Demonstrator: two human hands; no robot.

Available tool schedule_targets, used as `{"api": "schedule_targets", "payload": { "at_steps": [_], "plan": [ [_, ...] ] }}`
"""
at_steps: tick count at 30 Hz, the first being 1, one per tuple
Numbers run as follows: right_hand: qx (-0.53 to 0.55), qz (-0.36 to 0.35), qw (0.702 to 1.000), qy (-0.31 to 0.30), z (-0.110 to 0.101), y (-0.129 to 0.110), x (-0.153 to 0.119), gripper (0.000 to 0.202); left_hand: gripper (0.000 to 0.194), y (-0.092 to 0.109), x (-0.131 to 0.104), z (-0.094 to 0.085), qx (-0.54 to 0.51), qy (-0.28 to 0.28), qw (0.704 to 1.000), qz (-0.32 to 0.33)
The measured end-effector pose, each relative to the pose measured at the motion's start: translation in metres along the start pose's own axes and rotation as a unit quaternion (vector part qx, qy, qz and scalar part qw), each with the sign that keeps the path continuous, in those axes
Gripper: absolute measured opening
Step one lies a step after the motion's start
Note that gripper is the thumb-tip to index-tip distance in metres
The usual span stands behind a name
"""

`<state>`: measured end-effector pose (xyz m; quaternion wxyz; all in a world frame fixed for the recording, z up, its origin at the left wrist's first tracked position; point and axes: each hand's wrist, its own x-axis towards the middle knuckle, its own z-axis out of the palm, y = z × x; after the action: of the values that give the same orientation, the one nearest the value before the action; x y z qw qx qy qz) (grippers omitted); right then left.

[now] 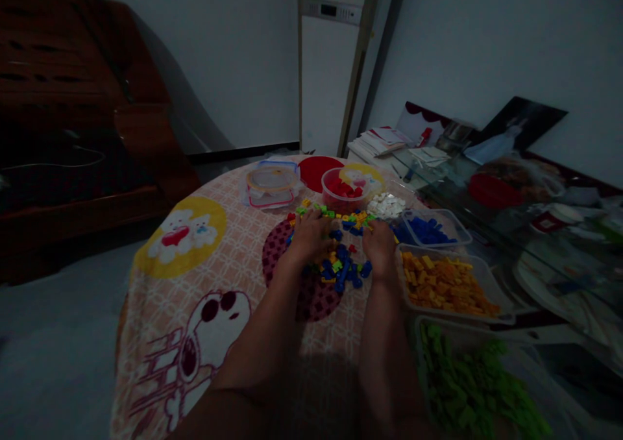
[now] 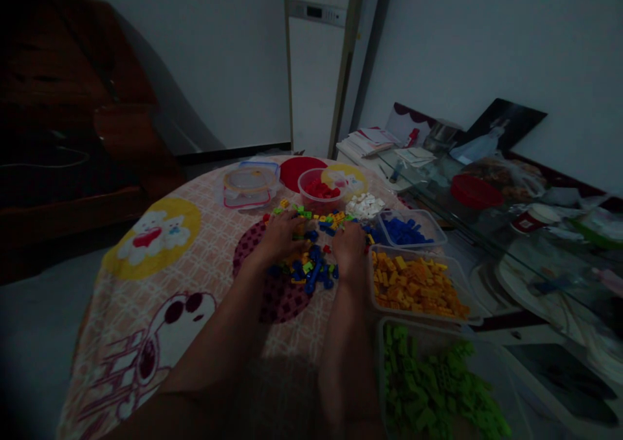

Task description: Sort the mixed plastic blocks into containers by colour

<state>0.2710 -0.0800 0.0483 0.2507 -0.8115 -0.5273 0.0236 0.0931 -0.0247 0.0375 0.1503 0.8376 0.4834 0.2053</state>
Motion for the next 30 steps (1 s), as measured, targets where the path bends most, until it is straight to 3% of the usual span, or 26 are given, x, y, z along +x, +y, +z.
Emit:
{"api": "schedule_targets", "payload": {
  "at_steps": [8,16,24,30],
  "plan": [
    [0.025,0.0,1.0,-0.001,0.002,0.003,0.0,0.035,0.05,-0.027,0.004,-0.001,-0.026,0.038,0.998,-0.032],
    [0.026,0.023,0.997,0.069,0.001,0.006,0.014,0.042,0.038,-0.033,0.003,-0.007,-0.082,0.051,0.994,-0.049],
    [0.001,0.052,0.997,0.05,0.012,0.003,0.038,0.043,0.037,-0.032,0.003,-0.006,-0.106,0.079,0.99,-0.054],
    [-0.058,0.109,0.992,0.017,0.0,0.0,0.04,0.04,0.037,-0.036,0.004,-0.008,-0.108,0.08,0.99,-0.049]
  ]
}}
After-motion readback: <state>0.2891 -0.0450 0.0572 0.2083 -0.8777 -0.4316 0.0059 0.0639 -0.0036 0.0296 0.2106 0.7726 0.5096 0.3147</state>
